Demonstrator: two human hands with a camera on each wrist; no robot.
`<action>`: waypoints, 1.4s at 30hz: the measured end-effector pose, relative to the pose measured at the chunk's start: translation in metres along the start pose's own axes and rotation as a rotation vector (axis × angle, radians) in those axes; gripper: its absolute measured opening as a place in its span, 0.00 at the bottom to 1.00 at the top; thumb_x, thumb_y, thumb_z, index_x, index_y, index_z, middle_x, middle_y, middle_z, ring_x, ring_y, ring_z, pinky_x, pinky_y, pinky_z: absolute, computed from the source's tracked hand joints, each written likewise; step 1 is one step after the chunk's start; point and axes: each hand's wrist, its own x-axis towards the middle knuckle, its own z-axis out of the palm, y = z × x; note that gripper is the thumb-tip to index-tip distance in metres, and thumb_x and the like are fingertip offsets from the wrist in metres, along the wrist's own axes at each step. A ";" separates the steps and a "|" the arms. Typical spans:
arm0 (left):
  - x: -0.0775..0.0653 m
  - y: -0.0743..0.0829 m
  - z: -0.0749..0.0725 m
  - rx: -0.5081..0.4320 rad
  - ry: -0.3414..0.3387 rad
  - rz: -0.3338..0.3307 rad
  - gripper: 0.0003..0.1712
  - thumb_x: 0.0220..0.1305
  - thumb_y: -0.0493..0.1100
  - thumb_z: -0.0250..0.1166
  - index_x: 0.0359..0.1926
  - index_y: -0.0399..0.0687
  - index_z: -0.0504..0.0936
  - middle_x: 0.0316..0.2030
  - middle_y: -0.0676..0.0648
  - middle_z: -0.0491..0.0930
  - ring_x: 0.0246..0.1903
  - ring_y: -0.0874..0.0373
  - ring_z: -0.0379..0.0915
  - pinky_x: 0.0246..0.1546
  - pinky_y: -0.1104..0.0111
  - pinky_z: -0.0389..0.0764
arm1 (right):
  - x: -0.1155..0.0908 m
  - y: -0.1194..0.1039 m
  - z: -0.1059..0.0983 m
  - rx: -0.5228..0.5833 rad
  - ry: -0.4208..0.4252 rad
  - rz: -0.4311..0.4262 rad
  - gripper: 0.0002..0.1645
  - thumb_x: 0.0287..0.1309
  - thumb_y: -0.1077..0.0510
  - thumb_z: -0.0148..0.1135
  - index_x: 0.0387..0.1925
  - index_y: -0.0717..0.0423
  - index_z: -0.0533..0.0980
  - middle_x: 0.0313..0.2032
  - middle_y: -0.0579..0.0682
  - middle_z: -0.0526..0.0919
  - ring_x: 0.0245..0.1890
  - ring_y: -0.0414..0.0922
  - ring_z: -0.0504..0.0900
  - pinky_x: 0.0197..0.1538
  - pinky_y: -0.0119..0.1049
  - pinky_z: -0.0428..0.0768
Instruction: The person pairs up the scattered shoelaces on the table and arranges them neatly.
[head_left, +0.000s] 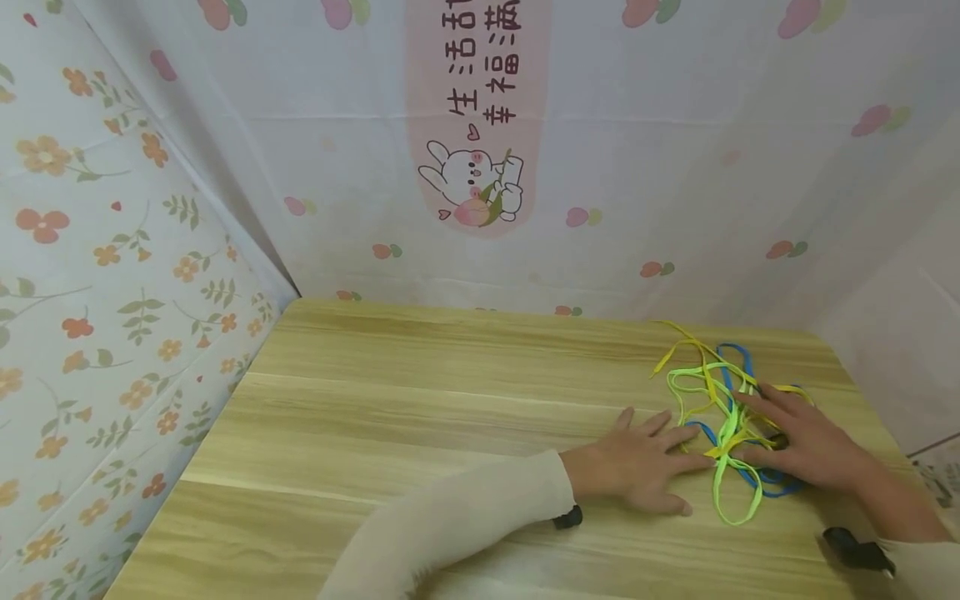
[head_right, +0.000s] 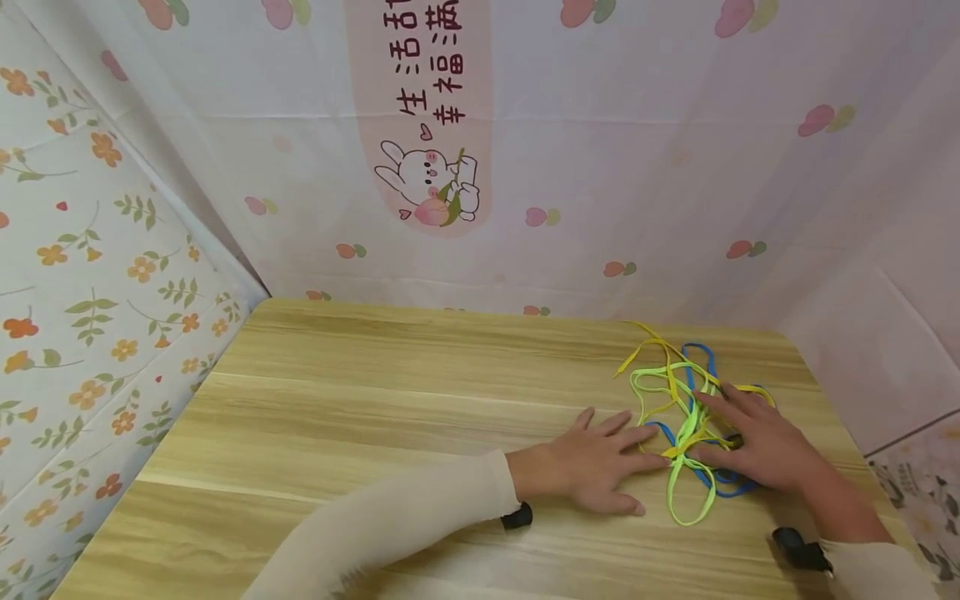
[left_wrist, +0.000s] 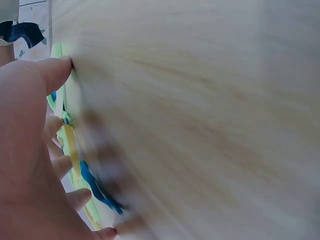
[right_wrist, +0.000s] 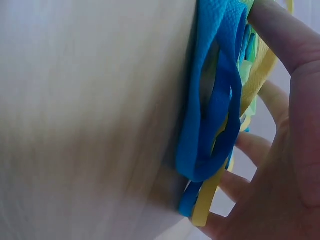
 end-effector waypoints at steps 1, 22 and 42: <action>-0.001 -0.001 0.001 0.003 0.001 -0.001 0.42 0.76 0.84 0.37 0.85 0.95 0.37 0.86 0.70 0.26 0.86 0.60 0.27 0.82 0.49 0.46 | 0.000 -0.004 0.002 -0.010 0.006 -0.016 0.55 0.62 0.44 0.79 0.84 0.52 0.63 0.77 0.81 0.59 0.70 0.87 0.60 0.55 0.88 0.63; -0.082 -0.042 0.024 0.028 0.108 0.151 0.42 0.81 0.78 0.45 0.87 0.73 0.59 0.87 0.59 0.48 0.86 0.57 0.42 0.82 0.54 0.55 | 0.010 -0.084 0.027 -0.121 0.016 -0.206 0.50 0.56 0.33 0.82 0.75 0.45 0.76 0.76 0.70 0.69 0.71 0.78 0.69 0.56 0.80 0.75; -0.163 -0.066 0.050 0.064 0.217 0.203 0.39 0.83 0.73 0.51 0.83 0.61 0.70 0.85 0.52 0.59 0.83 0.53 0.55 0.79 0.57 0.62 | 0.013 -0.159 0.043 -0.141 -0.005 -0.299 0.50 0.57 0.21 0.73 0.76 0.35 0.77 0.79 0.59 0.69 0.74 0.72 0.68 0.61 0.78 0.74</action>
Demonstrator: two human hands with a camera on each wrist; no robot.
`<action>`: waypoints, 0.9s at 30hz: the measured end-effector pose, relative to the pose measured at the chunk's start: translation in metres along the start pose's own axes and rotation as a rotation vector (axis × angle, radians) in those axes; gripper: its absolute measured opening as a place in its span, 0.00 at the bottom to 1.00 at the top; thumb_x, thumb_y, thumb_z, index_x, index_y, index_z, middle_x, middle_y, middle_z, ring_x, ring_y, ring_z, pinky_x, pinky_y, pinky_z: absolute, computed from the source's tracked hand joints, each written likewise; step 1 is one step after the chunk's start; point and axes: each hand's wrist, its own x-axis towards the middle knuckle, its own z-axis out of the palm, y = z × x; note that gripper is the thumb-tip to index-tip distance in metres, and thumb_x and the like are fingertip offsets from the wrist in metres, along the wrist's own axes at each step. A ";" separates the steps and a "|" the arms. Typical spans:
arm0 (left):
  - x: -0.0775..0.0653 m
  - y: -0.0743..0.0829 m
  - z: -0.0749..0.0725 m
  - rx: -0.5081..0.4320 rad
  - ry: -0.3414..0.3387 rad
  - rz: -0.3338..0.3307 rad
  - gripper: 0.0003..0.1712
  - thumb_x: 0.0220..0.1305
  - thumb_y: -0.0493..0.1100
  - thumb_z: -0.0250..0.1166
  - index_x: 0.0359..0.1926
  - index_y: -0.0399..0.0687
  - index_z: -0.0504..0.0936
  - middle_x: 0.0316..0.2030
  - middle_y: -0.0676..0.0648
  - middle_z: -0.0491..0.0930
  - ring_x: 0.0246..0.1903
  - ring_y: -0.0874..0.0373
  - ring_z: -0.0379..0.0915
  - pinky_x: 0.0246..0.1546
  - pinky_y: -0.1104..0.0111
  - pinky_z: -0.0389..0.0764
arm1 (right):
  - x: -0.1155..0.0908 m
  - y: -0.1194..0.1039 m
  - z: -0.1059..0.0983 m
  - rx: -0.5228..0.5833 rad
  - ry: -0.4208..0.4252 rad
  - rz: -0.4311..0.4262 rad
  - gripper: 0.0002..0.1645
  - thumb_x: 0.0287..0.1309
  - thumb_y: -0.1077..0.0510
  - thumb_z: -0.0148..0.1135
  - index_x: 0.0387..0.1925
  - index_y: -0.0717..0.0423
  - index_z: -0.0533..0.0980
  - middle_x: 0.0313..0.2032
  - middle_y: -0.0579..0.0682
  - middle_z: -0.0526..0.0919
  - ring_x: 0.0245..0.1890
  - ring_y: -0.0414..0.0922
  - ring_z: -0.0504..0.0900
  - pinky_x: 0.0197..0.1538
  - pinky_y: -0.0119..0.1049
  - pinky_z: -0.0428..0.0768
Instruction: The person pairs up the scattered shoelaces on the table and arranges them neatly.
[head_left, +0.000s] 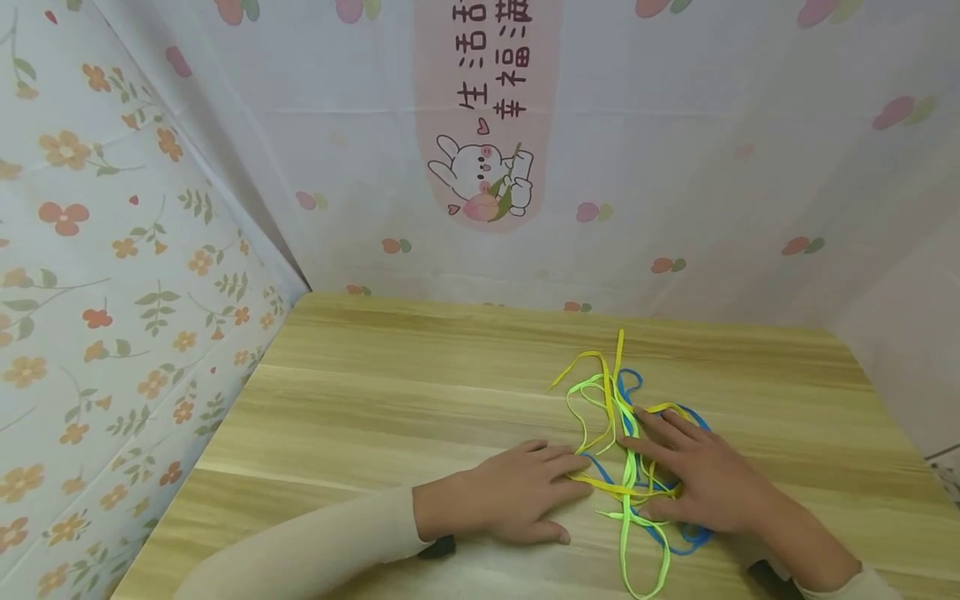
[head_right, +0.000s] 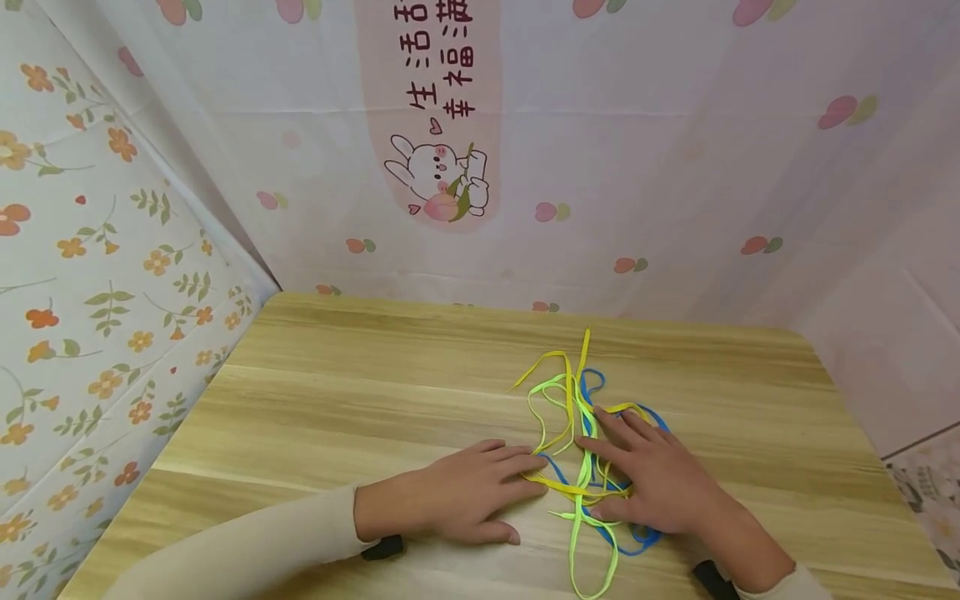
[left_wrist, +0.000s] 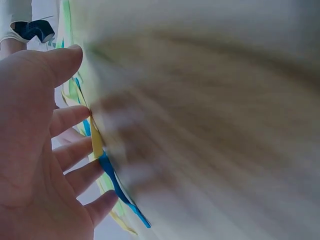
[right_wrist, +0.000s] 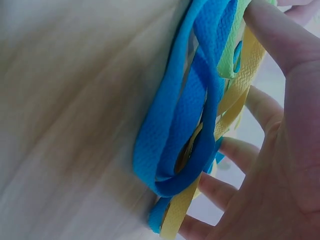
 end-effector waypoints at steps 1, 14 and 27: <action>-0.004 0.000 0.001 0.002 0.003 0.002 0.39 0.83 0.73 0.51 0.83 0.61 0.70 0.85 0.51 0.59 0.83 0.53 0.55 0.79 0.57 0.62 | 0.001 -0.003 0.000 0.002 0.003 -0.008 0.50 0.58 0.20 0.73 0.76 0.35 0.78 0.79 0.59 0.70 0.74 0.73 0.69 0.61 0.78 0.74; -0.050 0.003 0.004 -0.016 0.044 0.037 0.37 0.83 0.72 0.52 0.80 0.60 0.74 0.82 0.49 0.64 0.80 0.53 0.61 0.77 0.55 0.66 | 0.018 -0.039 0.009 0.005 -0.017 -0.090 0.51 0.59 0.15 0.65 0.76 0.33 0.78 0.81 0.56 0.69 0.75 0.72 0.69 0.63 0.78 0.73; -0.076 0.012 -0.001 0.053 0.080 0.032 0.37 0.79 0.74 0.55 0.77 0.62 0.76 0.80 0.51 0.68 0.77 0.55 0.66 0.74 0.57 0.70 | 0.027 -0.062 0.013 0.024 -0.055 -0.164 0.50 0.61 0.14 0.62 0.77 0.32 0.76 0.82 0.55 0.67 0.77 0.70 0.67 0.67 0.77 0.70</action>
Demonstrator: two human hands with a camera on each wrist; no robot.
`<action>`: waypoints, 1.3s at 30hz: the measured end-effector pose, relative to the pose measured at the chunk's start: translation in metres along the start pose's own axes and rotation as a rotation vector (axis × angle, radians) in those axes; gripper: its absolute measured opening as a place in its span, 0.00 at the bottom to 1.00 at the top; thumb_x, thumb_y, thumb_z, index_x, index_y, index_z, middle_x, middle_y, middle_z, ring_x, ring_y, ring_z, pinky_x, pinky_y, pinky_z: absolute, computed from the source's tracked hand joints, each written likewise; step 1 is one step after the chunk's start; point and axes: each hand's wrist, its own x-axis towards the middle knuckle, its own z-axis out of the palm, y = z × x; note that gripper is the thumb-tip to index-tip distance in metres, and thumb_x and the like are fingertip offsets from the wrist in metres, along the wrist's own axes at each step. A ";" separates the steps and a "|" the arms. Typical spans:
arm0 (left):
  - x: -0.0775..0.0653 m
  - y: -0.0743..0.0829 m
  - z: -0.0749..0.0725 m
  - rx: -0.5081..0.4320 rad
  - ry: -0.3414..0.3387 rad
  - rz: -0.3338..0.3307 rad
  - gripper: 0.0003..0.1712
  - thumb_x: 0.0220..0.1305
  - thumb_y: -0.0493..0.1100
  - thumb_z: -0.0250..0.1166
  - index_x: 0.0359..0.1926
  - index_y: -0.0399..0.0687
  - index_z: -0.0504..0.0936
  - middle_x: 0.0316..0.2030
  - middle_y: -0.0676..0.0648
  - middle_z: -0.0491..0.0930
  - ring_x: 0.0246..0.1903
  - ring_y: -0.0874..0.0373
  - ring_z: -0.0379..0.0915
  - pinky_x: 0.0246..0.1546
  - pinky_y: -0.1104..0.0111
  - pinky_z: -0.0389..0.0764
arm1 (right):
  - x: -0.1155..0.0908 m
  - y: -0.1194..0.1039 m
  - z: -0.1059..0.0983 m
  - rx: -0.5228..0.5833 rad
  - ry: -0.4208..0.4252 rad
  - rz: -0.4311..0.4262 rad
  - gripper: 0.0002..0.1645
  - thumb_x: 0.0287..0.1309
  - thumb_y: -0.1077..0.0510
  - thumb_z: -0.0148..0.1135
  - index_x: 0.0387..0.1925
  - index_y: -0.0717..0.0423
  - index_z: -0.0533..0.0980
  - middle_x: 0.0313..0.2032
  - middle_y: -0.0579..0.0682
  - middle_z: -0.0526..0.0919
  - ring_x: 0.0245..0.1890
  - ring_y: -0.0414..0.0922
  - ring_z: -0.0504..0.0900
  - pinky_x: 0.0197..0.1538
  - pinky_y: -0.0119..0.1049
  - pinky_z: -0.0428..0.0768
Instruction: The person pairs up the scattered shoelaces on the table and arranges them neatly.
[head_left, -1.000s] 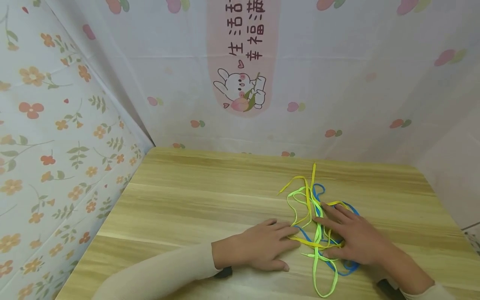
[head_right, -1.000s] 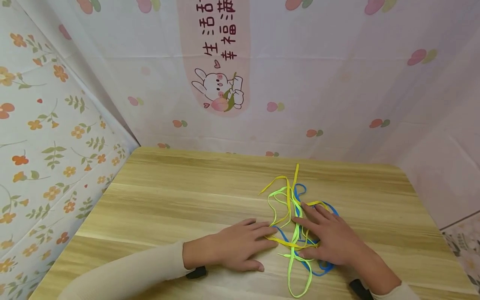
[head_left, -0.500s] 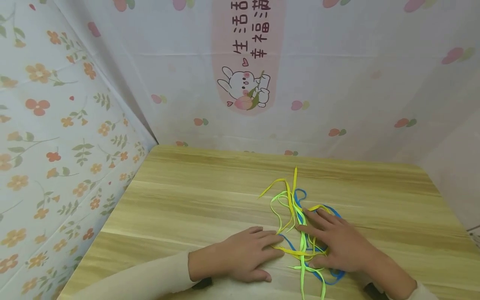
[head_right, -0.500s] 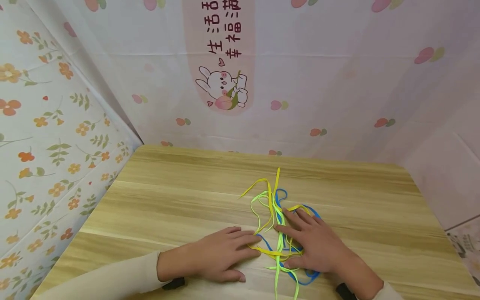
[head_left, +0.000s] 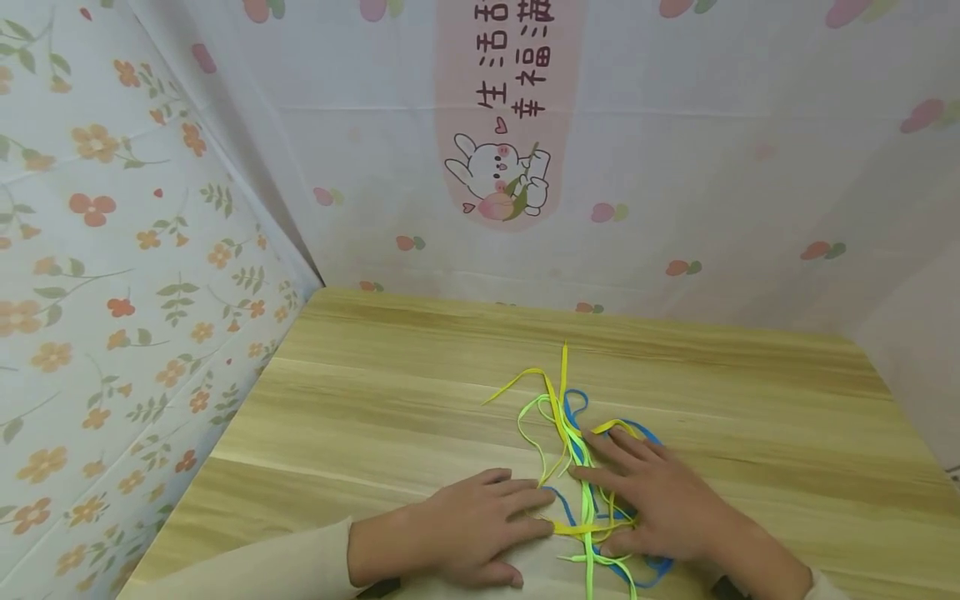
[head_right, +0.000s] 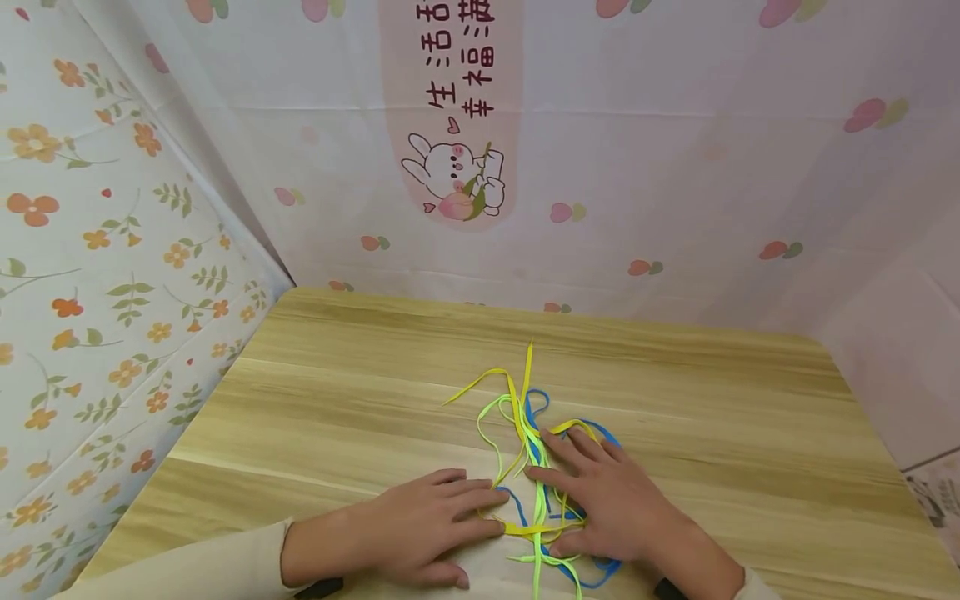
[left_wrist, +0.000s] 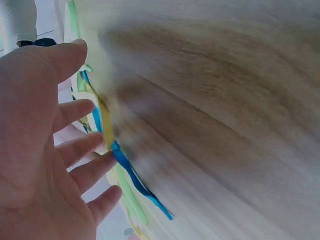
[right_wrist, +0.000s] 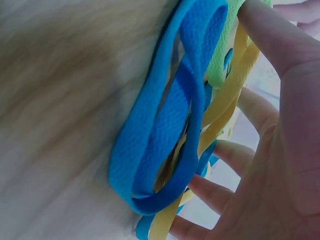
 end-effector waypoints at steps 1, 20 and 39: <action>-0.001 0.000 -0.001 0.004 0.014 -0.002 0.36 0.80 0.74 0.55 0.76 0.63 0.77 0.79 0.51 0.69 0.76 0.55 0.67 0.74 0.58 0.70 | 0.001 -0.002 0.000 0.002 -0.004 -0.004 0.50 0.61 0.14 0.62 0.77 0.31 0.76 0.82 0.55 0.67 0.78 0.70 0.67 0.67 0.77 0.69; 0.035 -0.074 0.006 -0.321 0.213 -0.278 0.28 0.76 0.56 0.69 0.69 0.47 0.81 0.71 0.43 0.76 0.70 0.45 0.73 0.65 0.50 0.79 | -0.003 0.008 -0.021 0.082 0.061 0.017 0.58 0.54 0.19 0.73 0.81 0.37 0.71 0.82 0.50 0.65 0.77 0.62 0.69 0.64 0.69 0.77; 0.006 -0.099 0.011 -0.523 0.162 -0.349 0.13 0.76 0.48 0.71 0.52 0.46 0.89 0.46 0.51 0.83 0.44 0.56 0.75 0.48 0.63 0.79 | -0.040 0.061 -0.030 0.259 0.108 0.222 0.48 0.57 0.34 0.84 0.74 0.43 0.76 0.72 0.53 0.77 0.69 0.65 0.76 0.60 0.73 0.77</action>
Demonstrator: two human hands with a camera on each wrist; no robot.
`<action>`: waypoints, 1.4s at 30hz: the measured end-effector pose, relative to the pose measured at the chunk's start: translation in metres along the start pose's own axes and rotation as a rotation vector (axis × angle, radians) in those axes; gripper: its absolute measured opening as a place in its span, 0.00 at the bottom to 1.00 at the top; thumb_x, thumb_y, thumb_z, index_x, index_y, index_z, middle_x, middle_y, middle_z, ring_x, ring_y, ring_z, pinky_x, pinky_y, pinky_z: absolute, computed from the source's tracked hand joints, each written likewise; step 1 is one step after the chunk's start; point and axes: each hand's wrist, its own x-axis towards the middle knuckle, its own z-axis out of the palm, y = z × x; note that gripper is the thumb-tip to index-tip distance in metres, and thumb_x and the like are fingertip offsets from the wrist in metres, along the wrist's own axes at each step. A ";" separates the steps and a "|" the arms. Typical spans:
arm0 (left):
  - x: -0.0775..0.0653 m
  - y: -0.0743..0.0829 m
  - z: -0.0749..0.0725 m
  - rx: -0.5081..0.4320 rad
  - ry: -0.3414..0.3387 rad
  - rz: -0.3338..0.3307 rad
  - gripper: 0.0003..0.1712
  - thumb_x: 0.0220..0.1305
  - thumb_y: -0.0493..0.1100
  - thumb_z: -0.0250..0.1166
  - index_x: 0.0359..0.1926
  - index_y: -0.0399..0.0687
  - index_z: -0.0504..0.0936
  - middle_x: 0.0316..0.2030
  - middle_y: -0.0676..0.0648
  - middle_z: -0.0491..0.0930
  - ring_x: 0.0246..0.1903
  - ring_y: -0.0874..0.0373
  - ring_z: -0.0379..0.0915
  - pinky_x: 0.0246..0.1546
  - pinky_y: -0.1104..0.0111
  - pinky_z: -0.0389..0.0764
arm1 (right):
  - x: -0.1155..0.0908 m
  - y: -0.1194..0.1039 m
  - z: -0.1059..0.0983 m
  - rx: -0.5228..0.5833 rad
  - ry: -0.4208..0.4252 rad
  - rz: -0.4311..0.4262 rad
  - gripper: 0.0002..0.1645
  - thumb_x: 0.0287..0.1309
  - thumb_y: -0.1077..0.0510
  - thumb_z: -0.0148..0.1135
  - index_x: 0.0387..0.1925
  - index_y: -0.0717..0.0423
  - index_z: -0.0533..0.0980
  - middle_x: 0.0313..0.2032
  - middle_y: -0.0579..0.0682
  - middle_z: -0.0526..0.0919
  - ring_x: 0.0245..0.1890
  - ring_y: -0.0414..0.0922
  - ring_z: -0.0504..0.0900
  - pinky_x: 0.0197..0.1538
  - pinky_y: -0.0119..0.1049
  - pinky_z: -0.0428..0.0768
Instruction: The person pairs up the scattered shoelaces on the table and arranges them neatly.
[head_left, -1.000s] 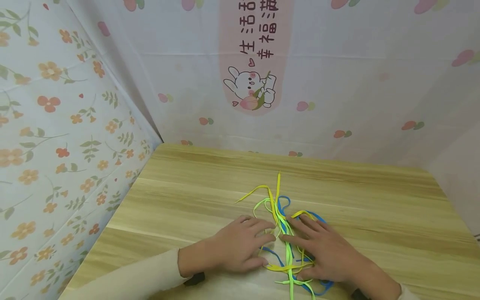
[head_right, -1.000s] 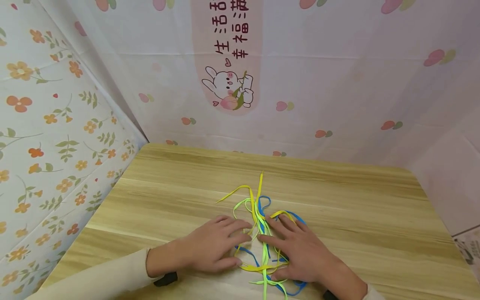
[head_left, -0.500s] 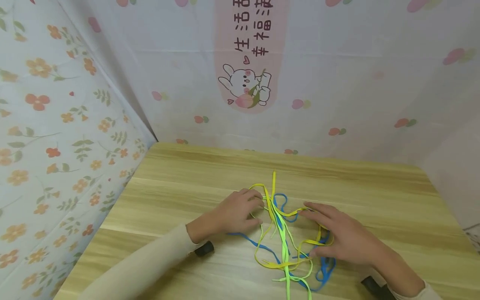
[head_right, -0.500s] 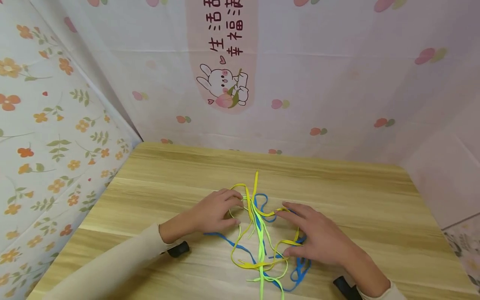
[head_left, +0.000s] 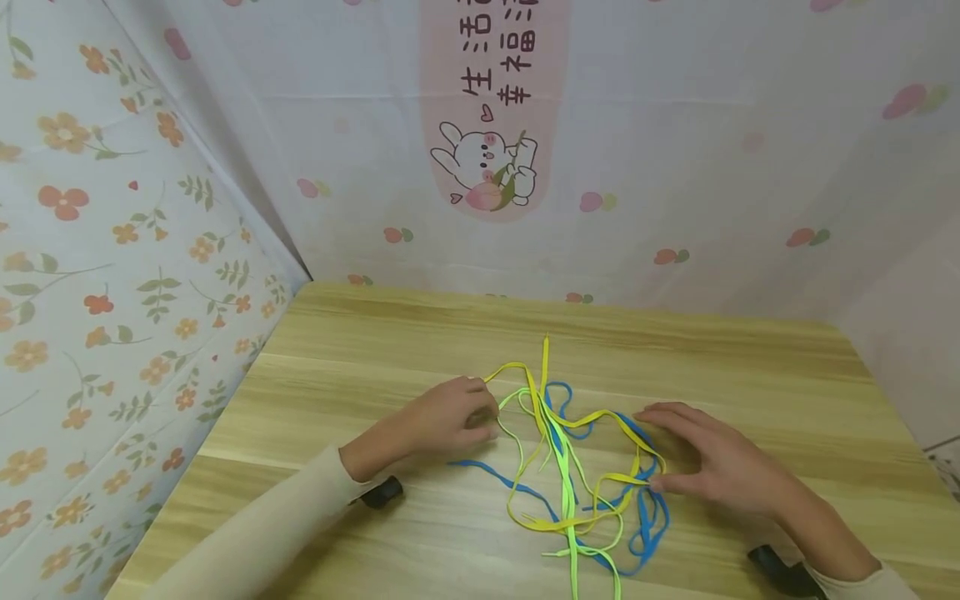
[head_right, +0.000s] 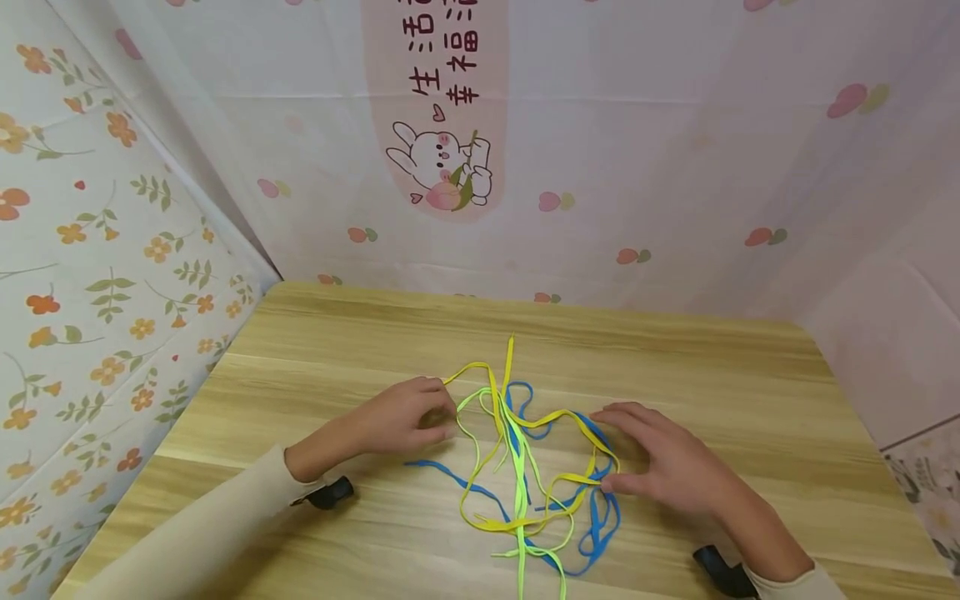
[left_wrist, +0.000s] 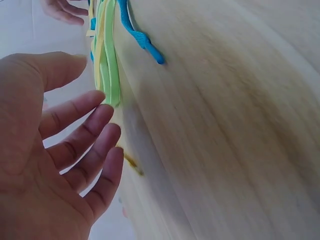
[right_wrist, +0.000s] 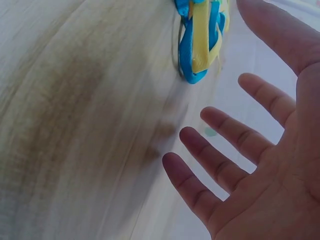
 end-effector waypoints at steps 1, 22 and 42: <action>-0.001 0.000 -0.001 -0.002 -0.009 -0.002 0.12 0.76 0.48 0.71 0.52 0.47 0.89 0.45 0.52 0.82 0.42 0.58 0.74 0.46 0.64 0.79 | 0.000 0.001 0.000 -0.009 0.004 -0.003 0.47 0.57 0.34 0.84 0.73 0.42 0.76 0.71 0.52 0.77 0.69 0.63 0.77 0.60 0.71 0.78; -0.014 -0.002 -0.003 -0.100 -0.184 -0.014 0.13 0.62 0.42 0.82 0.34 0.53 0.82 0.32 0.60 0.74 0.34 0.67 0.69 0.40 0.72 0.75 | -0.005 0.009 0.003 -0.089 0.053 -0.147 0.27 0.51 0.50 0.90 0.50 0.33 0.85 0.57 0.35 0.82 0.56 0.42 0.83 0.55 0.44 0.85; -0.016 -0.003 -0.001 -0.076 -0.191 0.005 0.10 0.65 0.38 0.71 0.30 0.57 0.81 0.29 0.62 0.73 0.32 0.67 0.68 0.39 0.71 0.74 | -0.005 0.014 0.008 -0.025 0.054 -0.213 0.29 0.48 0.66 0.87 0.40 0.31 0.82 0.45 0.29 0.82 0.45 0.33 0.82 0.47 0.32 0.82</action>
